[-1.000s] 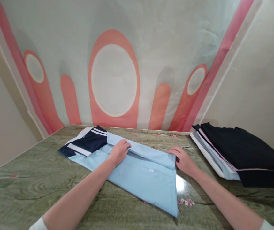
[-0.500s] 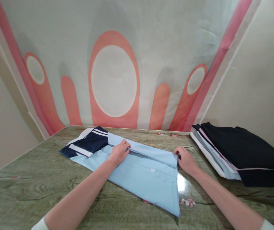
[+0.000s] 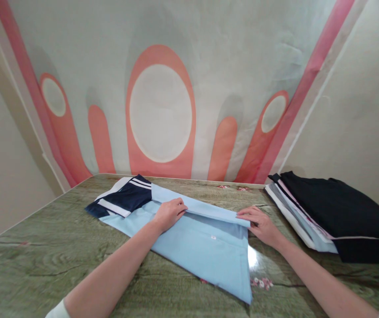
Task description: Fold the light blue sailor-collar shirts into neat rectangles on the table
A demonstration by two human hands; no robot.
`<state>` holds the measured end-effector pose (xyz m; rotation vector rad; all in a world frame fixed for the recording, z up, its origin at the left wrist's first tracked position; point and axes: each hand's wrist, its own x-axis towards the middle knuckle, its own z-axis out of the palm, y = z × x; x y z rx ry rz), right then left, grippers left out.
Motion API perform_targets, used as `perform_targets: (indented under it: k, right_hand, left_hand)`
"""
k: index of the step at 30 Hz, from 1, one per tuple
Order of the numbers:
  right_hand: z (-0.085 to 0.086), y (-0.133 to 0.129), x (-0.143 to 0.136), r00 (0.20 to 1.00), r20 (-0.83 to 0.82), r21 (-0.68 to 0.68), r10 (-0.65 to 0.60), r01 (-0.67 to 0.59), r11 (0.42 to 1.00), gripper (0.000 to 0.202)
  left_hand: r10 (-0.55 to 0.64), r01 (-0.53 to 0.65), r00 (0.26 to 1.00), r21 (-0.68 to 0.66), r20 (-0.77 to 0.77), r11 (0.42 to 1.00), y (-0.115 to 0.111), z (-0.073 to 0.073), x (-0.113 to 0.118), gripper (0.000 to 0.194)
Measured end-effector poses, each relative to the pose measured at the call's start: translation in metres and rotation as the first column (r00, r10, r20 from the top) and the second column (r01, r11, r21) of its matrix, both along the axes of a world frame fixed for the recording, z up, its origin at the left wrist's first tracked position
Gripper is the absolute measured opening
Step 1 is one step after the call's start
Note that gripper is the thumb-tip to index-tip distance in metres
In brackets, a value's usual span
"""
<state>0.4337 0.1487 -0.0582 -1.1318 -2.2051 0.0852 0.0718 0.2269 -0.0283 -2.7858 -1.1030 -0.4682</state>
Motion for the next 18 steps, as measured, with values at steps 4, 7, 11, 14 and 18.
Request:
perform_targets:
  k: [4, 7, 11, 14, 18]
  right_hand:
    - [0.003, -0.005, -0.004, 0.998, 0.042, -0.040, 0.045, -0.044, 0.998, 0.040]
    - [0.005, -0.010, -0.006, 0.992, 0.105, -0.064, 0.067, -0.060, 0.996, 0.047]
    - [0.013, -0.014, -0.003, 0.990, 0.136, -0.067, 0.045, -0.037, 0.997, 0.048]
    - [0.024, -0.011, -0.011, 0.997, 0.066, -0.044, -0.041, 0.044, 0.998, 0.044]
    - [0.032, 0.004, -0.058, 0.995, 0.067, -0.122, -0.073, 0.080, 0.989, 0.040]
  left_hand:
    - [-0.032, 0.032, 0.999, 0.002, 0.002, 0.999, 0.000, 0.000, -0.001, 0.021]
    - [-0.073, 0.074, 0.996, -0.012, 0.043, 0.997, -0.003, 0.004, -0.001, 0.021]
    - [-0.073, 0.077, 0.992, -0.033, 0.099, 0.996, -0.002, 0.010, -0.005, 0.032]
    - [0.100, -0.096, 0.987, -0.037, 0.125, 0.995, 0.006, 0.008, -0.010, 0.039]
    - [0.276, -0.274, 0.961, -0.084, 0.013, 0.958, 0.018, -0.009, -0.018, 0.041]
